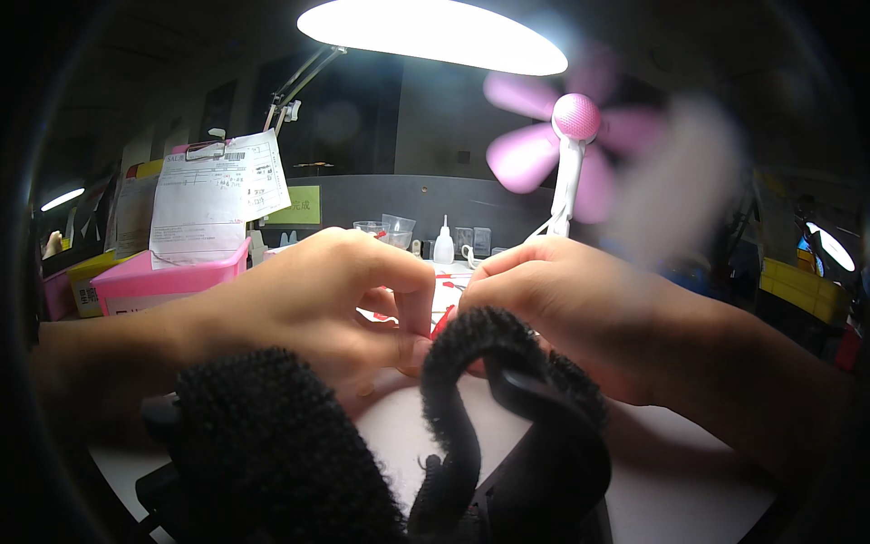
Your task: Polishing or grinding a dental prosthetic or tooth mold using a handheld rotary tool.
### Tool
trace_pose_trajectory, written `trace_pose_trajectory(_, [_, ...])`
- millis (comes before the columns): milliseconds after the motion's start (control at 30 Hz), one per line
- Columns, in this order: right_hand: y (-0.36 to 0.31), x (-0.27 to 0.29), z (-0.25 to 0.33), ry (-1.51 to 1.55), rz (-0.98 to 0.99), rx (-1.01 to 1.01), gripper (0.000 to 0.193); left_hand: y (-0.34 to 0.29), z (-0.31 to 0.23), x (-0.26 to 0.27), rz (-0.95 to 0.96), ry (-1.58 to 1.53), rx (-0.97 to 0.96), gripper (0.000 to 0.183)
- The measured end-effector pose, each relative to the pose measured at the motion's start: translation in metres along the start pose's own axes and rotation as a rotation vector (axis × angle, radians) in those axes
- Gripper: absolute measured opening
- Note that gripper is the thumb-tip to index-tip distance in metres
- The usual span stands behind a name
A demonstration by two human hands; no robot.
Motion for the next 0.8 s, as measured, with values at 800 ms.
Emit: trace_pose_trajectory(800, [0.005, 0.004, -0.004, -0.002, -0.047, 0.044, 0.019, 0.009, 0.016, 0.000, 0.080, -0.027, -0.050, 0.016])
Point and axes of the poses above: each hand's wrist, its own y-axis towards the middle knuckle, its own x-axis out of the back of the hand, z = x × y, the point moved 7 cm from there along y, towards the middle knuckle, and after that the axes turned 1 degree about -z, right-handed, at the moved point
